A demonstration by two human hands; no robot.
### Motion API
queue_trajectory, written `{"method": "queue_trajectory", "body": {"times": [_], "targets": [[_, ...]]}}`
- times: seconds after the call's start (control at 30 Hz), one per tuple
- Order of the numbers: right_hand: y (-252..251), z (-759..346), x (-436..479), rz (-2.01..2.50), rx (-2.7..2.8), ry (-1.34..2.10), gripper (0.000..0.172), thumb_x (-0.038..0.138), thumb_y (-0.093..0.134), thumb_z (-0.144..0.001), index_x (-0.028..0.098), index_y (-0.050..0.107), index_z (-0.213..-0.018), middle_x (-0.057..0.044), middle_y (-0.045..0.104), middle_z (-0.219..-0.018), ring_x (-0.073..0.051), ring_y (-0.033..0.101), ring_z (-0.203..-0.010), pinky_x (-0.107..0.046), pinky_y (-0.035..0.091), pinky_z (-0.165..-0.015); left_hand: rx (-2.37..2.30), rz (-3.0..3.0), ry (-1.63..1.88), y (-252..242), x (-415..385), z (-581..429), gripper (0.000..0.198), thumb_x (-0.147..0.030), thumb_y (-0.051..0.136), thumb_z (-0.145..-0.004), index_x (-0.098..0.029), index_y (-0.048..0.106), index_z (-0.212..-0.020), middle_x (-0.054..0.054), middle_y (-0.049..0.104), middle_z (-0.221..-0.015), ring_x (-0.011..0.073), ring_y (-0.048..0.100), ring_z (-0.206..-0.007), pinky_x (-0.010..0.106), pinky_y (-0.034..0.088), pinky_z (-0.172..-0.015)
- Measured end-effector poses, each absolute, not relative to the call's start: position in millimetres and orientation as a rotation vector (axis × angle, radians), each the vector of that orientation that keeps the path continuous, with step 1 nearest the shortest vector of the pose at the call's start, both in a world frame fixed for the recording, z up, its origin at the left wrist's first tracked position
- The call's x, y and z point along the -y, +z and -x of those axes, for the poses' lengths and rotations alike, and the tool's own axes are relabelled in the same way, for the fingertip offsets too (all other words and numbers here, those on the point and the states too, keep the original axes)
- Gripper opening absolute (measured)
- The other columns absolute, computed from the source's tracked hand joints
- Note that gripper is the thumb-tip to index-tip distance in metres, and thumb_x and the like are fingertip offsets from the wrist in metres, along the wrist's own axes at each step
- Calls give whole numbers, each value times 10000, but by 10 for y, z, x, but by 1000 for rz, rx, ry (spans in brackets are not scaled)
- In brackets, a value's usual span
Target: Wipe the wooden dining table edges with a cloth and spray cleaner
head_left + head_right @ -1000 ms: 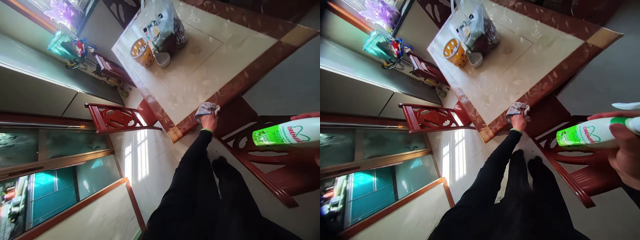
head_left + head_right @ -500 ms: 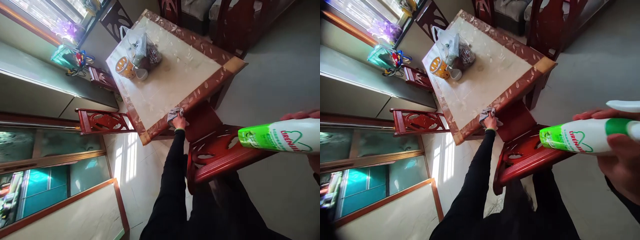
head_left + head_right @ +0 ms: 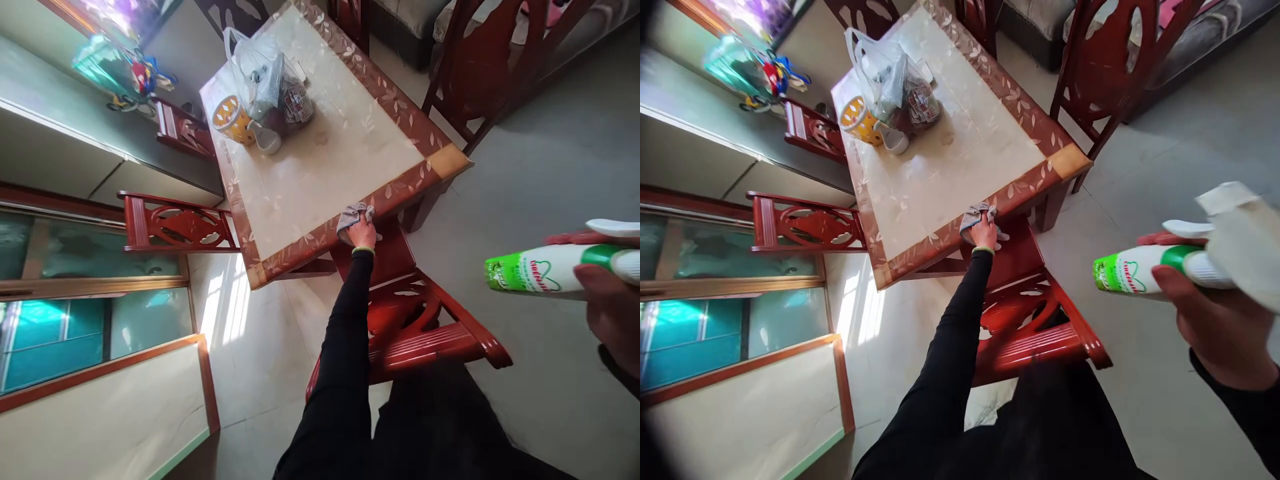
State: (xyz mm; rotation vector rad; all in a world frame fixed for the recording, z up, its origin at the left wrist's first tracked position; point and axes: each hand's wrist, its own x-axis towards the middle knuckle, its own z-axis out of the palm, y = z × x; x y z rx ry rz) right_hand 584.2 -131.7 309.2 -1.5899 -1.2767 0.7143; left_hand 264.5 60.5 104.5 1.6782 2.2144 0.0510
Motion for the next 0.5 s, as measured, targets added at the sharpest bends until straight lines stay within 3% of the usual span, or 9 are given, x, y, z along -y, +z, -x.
{"method": "queue_trajectory", "body": {"times": [0.07, 0.17, 0.33, 0.5], "targets": [[3070, -5874, 1181, 1651, 1256, 752, 226, 681, 794, -1000, 515, 866, -1135, -76, 798, -1256, -541, 722, -1454, -893, 442, -1424, -2228, -1649, 67, 1039, -688, -2753, 481, -324, 512, -1286, -249, 629, -1746, 123, 883, -1489, 294, 761, -1420, 394, 434, -1242], [3026, -6005, 984, 1695, 1327, 836, 175, 609, 826, -957, 455, 844, -1039, -30, 822, -1249, -542, 719, -1448, -906, 350, -1467, -2248, -1613, 90, 1024, -780, -2935, 526, -349, 484, -1283, -358, 627, -1789, 92, 864, -1540, 294, 760, -1477, 389, 468, -1243], [2793, -6332, 619, 1658, 1303, 1005, 226, 605, 838, -922, 385, 815, -965, -50, 863, -1177, -509, 773, -1357, -903, 451, -1376, -2204, -1649, 108, 1009, -915, -3509, 532, -336, 504, -1268, -366, 678, -1770, 108, 875, -1518, 317, 734, -1545, 424, 444, -1331], [2537, -6770, 305, 1610, 1377, 1159, 314, 621, 873, -836, 330, 867, -954, -96, 888, -1128, -443, 842, -1193, -742, 629, -1226, -2263, -1529, 93, 1079, -1059, -4056, 574, -290, 520, -1237, -356, 651, -1791, 109, 881, -1491, 325, 758, -1488, 431, 459, -1318]]}}
